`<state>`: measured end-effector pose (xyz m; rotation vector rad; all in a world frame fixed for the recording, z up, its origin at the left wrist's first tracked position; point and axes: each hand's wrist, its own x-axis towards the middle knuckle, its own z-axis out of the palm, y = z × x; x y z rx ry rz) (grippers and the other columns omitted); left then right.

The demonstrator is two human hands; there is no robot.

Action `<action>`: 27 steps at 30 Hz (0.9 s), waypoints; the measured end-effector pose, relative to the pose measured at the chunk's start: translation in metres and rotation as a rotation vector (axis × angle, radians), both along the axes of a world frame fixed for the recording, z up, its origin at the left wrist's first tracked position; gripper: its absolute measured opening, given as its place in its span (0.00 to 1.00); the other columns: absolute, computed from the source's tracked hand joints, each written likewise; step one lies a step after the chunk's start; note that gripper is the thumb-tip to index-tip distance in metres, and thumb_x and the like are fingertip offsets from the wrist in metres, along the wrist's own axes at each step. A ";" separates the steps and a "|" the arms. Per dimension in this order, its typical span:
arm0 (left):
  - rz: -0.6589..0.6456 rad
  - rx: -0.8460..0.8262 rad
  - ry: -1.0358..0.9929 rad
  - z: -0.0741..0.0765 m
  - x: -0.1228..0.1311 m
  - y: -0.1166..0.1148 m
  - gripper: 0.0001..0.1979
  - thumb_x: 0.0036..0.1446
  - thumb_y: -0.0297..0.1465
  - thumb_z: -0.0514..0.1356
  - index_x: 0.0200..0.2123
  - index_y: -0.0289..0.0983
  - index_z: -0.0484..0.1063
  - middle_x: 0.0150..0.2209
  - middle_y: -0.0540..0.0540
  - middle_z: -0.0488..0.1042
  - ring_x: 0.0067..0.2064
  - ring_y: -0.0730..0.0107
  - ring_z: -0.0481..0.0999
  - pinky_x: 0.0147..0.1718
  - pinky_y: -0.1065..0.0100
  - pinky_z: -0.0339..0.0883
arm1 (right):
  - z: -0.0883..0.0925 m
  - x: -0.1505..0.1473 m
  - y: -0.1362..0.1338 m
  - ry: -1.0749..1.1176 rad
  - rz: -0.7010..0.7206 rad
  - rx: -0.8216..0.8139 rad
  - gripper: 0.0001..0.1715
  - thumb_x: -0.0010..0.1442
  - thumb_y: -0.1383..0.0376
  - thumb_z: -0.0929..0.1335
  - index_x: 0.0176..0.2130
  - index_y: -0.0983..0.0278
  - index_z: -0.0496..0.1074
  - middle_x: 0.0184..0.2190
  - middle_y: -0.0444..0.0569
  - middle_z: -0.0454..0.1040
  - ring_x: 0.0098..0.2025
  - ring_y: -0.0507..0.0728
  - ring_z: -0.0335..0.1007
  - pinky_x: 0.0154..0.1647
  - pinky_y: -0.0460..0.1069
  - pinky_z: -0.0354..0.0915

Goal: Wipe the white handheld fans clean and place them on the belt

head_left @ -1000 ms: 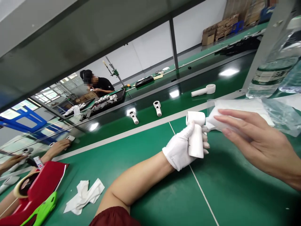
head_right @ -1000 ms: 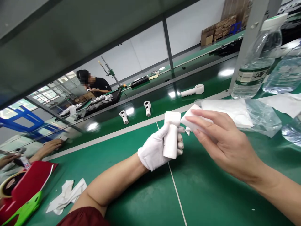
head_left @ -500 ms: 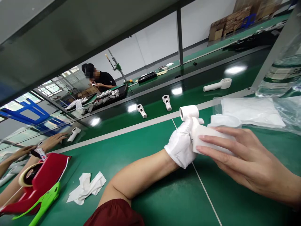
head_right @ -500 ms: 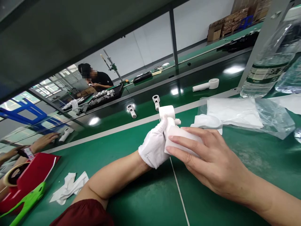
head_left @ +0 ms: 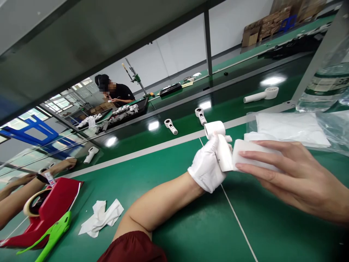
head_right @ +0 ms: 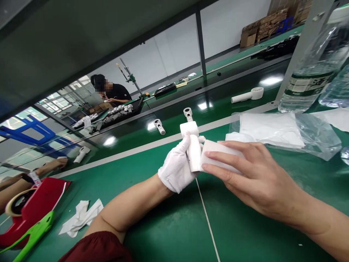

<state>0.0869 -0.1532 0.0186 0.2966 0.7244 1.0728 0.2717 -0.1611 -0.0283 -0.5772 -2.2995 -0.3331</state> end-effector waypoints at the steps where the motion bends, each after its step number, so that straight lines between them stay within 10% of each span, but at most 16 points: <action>1: 0.003 0.012 0.006 0.001 -0.001 0.000 0.20 0.66 0.36 0.50 0.26 0.35 0.75 0.22 0.49 0.70 0.28 0.72 0.69 0.30 0.71 0.63 | 0.001 0.001 0.001 0.013 -0.006 -0.005 0.32 0.58 0.73 0.66 0.60 0.55 0.62 0.56 0.48 0.69 0.60 0.68 0.60 0.51 0.64 0.61; 20: -0.295 -0.015 -0.160 -0.003 0.004 -0.005 0.29 0.66 0.46 0.45 0.32 0.28 0.73 0.26 0.43 0.71 0.28 0.71 0.73 0.27 0.74 0.68 | 0.003 -0.021 -0.012 0.050 0.032 0.086 0.27 0.59 0.73 0.66 0.57 0.59 0.66 0.53 0.49 0.72 0.61 0.69 0.58 0.51 0.63 0.60; 27: -0.169 -0.078 -0.184 -0.006 -0.003 0.003 0.24 0.66 0.44 0.47 0.33 0.30 0.71 0.28 0.45 0.72 0.28 0.71 0.74 0.28 0.73 0.69 | -0.002 -0.015 -0.009 0.048 -0.018 0.084 0.30 0.56 0.76 0.68 0.56 0.58 0.67 0.53 0.49 0.72 0.60 0.69 0.60 0.52 0.64 0.60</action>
